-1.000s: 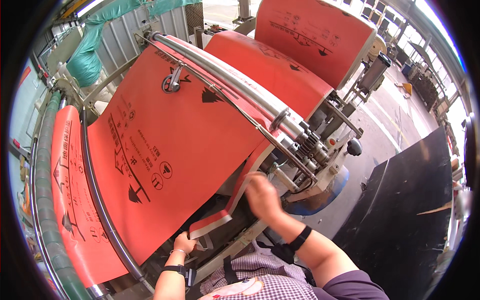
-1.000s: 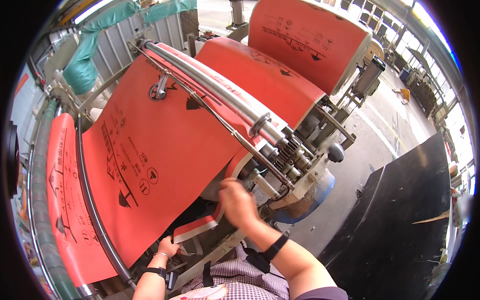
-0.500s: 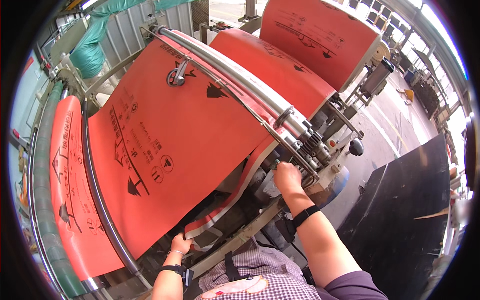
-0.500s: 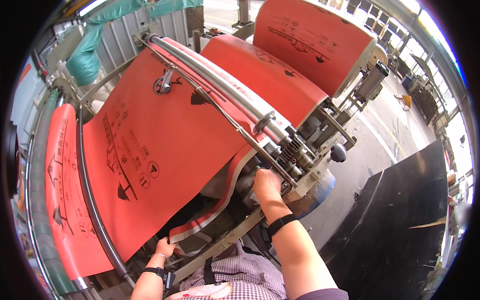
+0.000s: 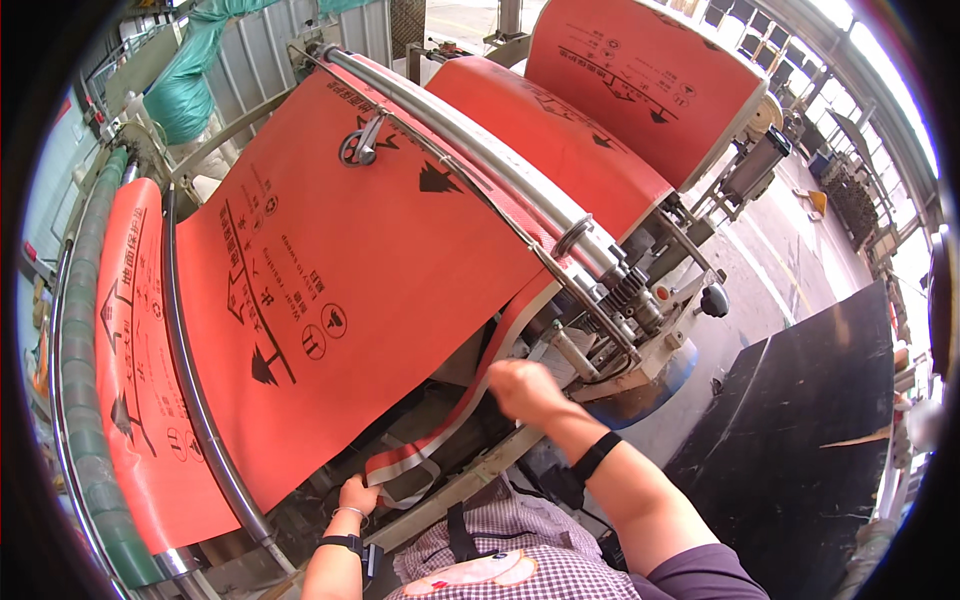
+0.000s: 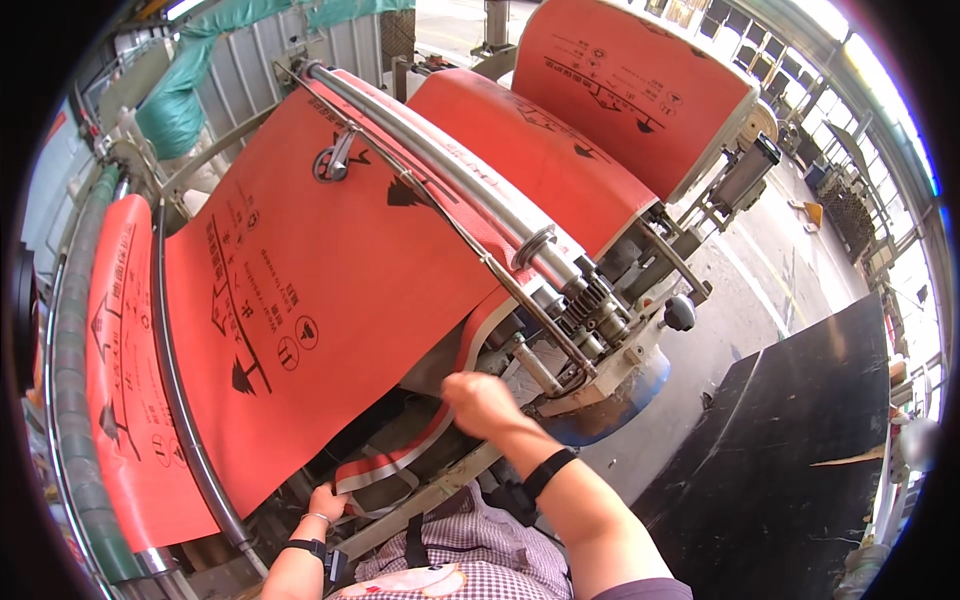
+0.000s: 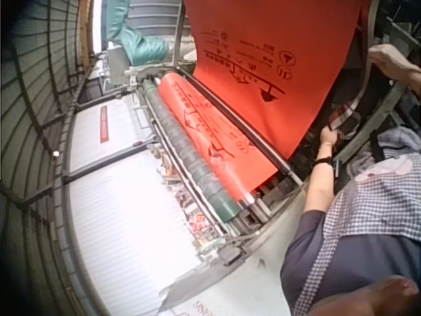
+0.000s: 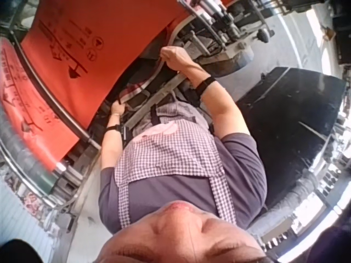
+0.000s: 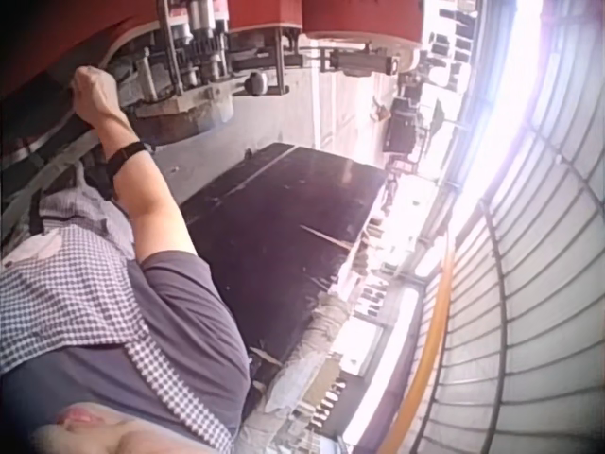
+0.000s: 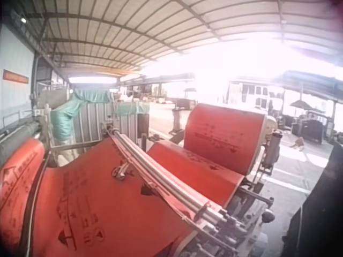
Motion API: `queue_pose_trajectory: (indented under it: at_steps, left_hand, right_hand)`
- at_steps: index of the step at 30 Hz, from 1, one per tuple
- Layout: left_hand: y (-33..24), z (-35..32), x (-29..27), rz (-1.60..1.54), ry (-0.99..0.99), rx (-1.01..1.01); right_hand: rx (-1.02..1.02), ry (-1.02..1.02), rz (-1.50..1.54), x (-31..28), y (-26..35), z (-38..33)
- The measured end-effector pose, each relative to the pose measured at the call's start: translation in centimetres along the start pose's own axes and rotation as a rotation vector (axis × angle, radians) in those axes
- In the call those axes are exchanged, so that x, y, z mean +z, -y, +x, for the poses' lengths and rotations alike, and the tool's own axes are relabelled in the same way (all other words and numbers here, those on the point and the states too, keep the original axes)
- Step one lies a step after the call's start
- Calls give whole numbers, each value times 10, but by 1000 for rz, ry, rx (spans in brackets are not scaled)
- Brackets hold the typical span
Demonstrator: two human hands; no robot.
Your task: Operating an industrial laminating or printing machine for protective floor film, including material adjustment and control panel use.
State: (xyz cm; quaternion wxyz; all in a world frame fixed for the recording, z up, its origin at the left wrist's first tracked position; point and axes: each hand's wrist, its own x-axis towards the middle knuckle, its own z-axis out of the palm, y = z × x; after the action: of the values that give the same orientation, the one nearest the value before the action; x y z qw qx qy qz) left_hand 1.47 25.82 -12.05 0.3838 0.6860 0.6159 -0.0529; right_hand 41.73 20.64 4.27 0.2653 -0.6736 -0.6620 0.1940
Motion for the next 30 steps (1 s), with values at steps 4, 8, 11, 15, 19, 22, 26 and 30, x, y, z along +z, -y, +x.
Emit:
queue_pose_trajectory:
  at_steps: [4, 8, 11, 15, 19, 22, 26, 30]
  left_hand:
    - [33, 20, 20, 8, 2, 126]
    - [76, 44, 28, -602, 52, 227]
    - [-11, 8, -6, -66, -50, 63]
    - [21, -6, -12, -96, -56, 9]
    - [29, -7, -7, -1, -25, -13]
    - [17, -6, -9, 7, -13, 1]
    - [-2, -1, -10, 0, -32, 81]
    - [-21, 0, -9, 54, -16, 118]
  right_hand:
    - [-442, 288, 375, 49, 118, 4]
    - [-497, 231, 533, 46, 170, 8]
    - [-8, -133, 246, 44, 79, -15]
    - [248, -669, -219, -16, 14, -18]
    - [378, -695, -444, -30, -25, -12]
    - [384, -707, -413, -24, -45, -2]
    - [379, -775, -311, -19, -49, 0]
    - [378, -893, -316, -16, -49, 8]
